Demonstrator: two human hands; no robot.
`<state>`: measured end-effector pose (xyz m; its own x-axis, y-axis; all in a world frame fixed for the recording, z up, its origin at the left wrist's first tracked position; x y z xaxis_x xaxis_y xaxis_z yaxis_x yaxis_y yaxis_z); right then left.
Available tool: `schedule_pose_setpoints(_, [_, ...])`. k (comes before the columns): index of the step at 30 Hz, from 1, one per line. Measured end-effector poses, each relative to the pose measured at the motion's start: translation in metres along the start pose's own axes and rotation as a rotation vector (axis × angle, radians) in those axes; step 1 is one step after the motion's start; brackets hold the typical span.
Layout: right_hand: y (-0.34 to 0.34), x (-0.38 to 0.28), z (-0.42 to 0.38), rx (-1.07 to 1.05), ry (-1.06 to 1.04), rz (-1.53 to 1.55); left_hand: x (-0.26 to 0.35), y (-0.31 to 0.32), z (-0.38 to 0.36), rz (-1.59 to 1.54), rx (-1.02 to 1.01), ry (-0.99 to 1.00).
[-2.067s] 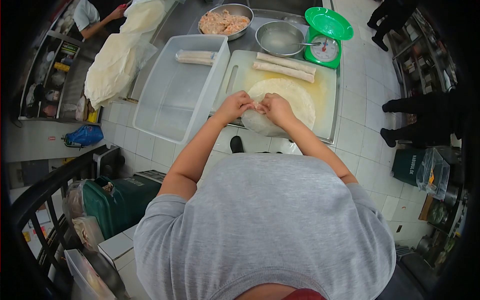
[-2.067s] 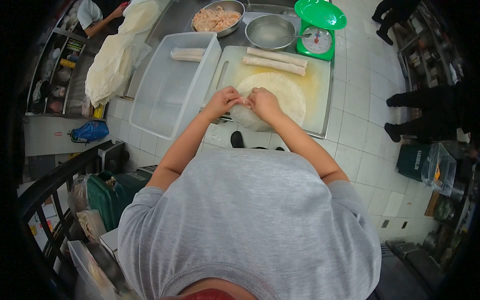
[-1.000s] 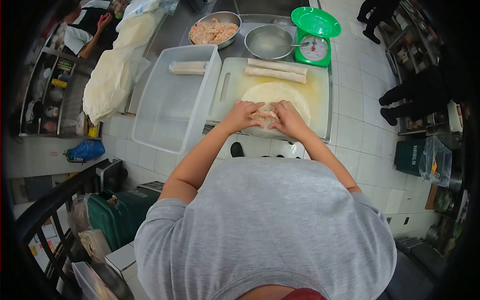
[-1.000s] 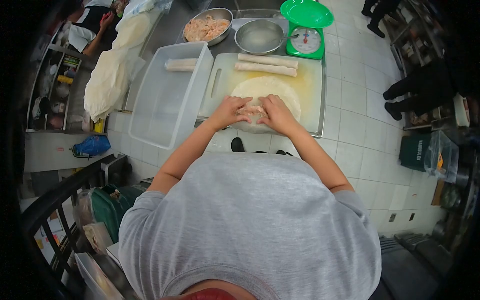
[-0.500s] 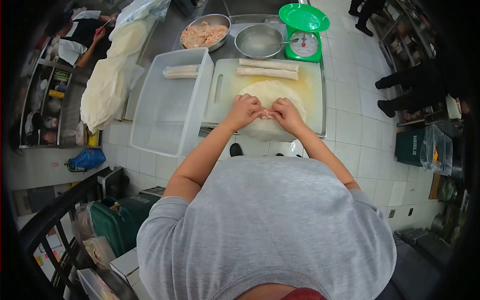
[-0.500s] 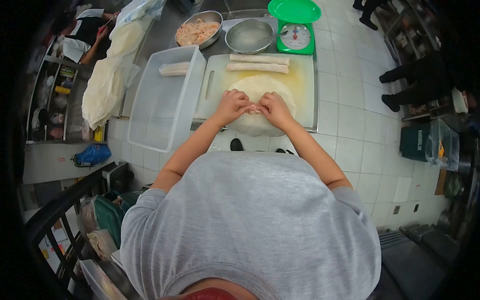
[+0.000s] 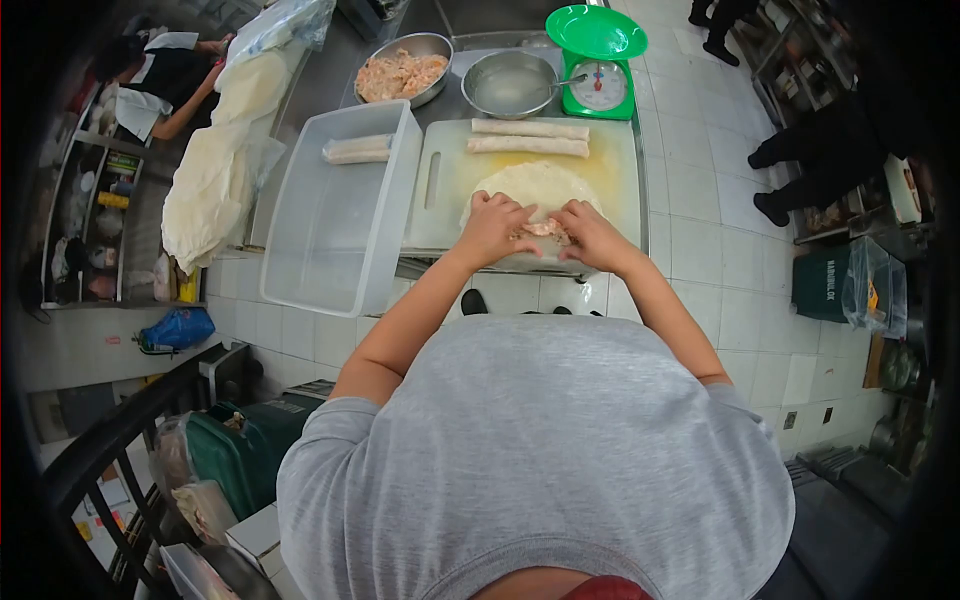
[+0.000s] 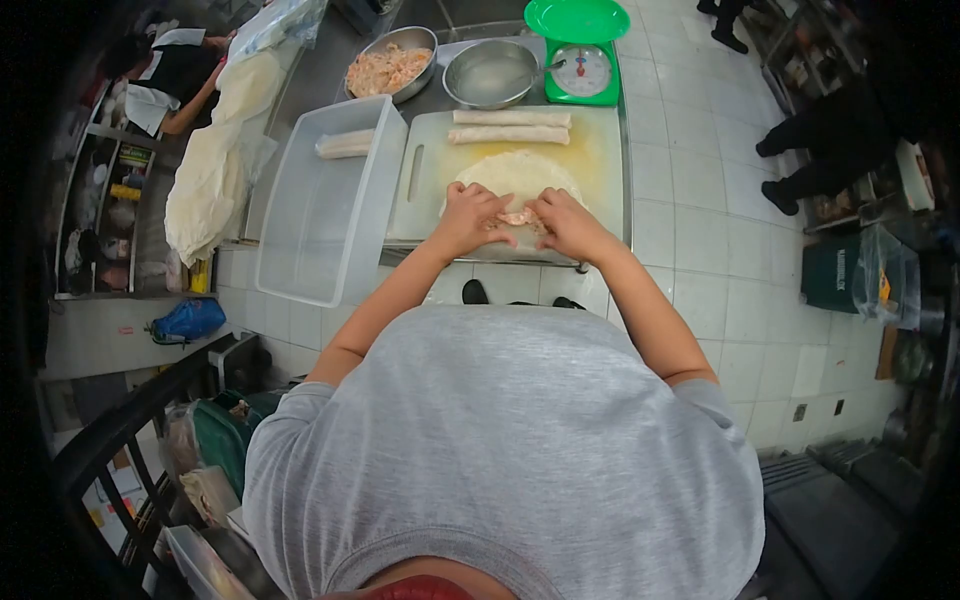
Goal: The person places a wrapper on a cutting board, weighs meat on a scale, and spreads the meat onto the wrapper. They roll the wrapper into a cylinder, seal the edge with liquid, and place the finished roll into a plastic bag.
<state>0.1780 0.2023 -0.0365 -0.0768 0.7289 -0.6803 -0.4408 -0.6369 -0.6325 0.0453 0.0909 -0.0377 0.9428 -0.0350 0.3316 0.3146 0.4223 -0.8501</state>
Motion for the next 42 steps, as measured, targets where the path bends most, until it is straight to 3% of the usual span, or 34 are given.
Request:
schedule_pose_setpoints(6, [0.013,0.026,-0.009,0.003,0.137,-0.056,0.011,0.008,0.009,-0.028,-0.039,-0.021])
schedule_pose_setpoints(9, [-0.009,-0.003,-0.007,0.011,0.277,0.038,0.020,0.001,0.011,-0.028,-0.029,-0.030])
schedule_pose_setpoints(11, [-0.009,-0.005,-0.007,0.040,0.247,0.019,0.025,0.003,0.013,-0.010,-0.037,-0.016])
schedule_pose_setpoints(13, [0.002,0.011,-0.006,0.085,0.066,-0.116,0.026,0.014,0.011,0.009,-0.044,-0.028])
schedule_pose_setpoints(16, [0.000,0.020,-0.010,0.015,0.081,-0.037,0.026,0.017,0.011,0.013,-0.054,-0.020])
schedule_pose_setpoints(19, [-0.012,0.001,-0.013,0.118,0.023,-0.135,0.029,0.014,0.011,0.019,0.001,0.000])
schedule_pose_setpoints(25, [0.006,0.032,-0.021,0.087,0.115,-0.180,0.032,0.026,0.017,0.004,-0.018,0.039])
schedule_pose_setpoints(28, [-0.020,0.007,-0.022,0.153,0.295,-0.011,0.036,0.015,0.022,-0.057,-0.038,0.001])
schedule_pose_setpoints(34, [-0.022,0.020,-0.028,0.094,0.244,-0.104,0.045,0.024,0.027,-0.005,0.027,0.090])
schedule_pose_setpoints(38, [-0.029,0.010,-0.035,0.181,0.207,-0.128,0.048,0.026,0.029,0.004,0.046,0.114])
schedule_pose_setpoints(42, [-0.020,0.024,-0.039,0.105,0.246,-0.072,0.048,0.041,0.035,0.021,-0.069,0.109])
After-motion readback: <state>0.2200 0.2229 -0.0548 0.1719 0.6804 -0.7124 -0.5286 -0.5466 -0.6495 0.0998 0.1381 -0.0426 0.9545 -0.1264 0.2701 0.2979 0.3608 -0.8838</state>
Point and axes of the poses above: each hand's wrist, its own z-axis towards the middle knuckle, its own y-axis out of the palm, x = y × z, the point moved 5 cm from there along z, towards the middle knuckle, and after that the axes turned 5 degrees about x, right-handed, at the moved point
